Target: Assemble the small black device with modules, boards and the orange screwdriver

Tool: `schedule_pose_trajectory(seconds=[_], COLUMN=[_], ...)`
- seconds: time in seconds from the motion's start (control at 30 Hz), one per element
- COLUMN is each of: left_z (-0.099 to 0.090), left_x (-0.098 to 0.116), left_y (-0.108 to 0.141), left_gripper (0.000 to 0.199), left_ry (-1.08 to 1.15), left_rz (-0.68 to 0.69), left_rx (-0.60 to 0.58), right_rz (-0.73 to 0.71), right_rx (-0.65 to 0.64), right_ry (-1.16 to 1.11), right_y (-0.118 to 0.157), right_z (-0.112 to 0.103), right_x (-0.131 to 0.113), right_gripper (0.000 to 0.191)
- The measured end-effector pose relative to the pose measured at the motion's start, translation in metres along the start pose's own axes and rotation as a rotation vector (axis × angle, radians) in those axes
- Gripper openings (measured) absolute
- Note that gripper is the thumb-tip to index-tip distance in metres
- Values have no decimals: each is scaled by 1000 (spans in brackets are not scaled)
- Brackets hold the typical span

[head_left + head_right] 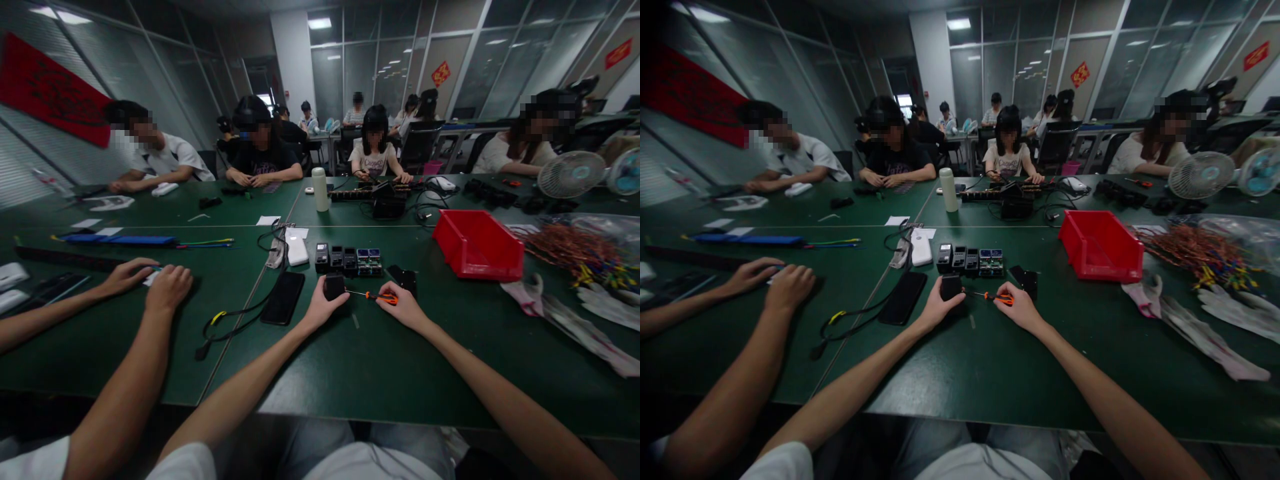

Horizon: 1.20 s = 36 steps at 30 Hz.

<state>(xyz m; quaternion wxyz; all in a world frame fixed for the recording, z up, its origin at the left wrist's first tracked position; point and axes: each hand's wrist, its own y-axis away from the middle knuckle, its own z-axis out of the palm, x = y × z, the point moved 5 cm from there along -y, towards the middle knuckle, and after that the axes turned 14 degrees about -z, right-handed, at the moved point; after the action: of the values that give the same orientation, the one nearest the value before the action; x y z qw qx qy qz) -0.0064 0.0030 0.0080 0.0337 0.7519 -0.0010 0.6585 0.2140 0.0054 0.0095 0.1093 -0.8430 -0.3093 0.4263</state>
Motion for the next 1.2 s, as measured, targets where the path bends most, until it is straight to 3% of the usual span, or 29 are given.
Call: schedule_pose_trajectory(seconds=[0.57, 0.67, 0.8, 0.87, 1.0, 1.2], left_z=[-1, 1, 9, 16, 24, 25], left_x=[2, 1, -1, -1, 0, 0], left_y=[1, 3, 10, 14, 21, 23], left_gripper=[46, 46, 49, 50, 50, 53], left_ry=[-5, 34, 117, 154, 178, 140], left_rz=[-40, -89, -161, -190, -207, -192], left_rx=[4, 6, -26, -76, -124, -131], right_rz=[-126, -184, -275, -299, -283, -311], right_rx=[-139, -117, -103, -136, -137, -170], right_ry=[203, 210, 214, 230, 253, 207], right_y=[0, -2, -5, -5, -4, -3], right_z=[8, 6, 11, 17, 27, 31], right_x=[-10, -20, -40, -47, -54, -58], right_gripper=[13, 31, 83, 99, 105, 98])
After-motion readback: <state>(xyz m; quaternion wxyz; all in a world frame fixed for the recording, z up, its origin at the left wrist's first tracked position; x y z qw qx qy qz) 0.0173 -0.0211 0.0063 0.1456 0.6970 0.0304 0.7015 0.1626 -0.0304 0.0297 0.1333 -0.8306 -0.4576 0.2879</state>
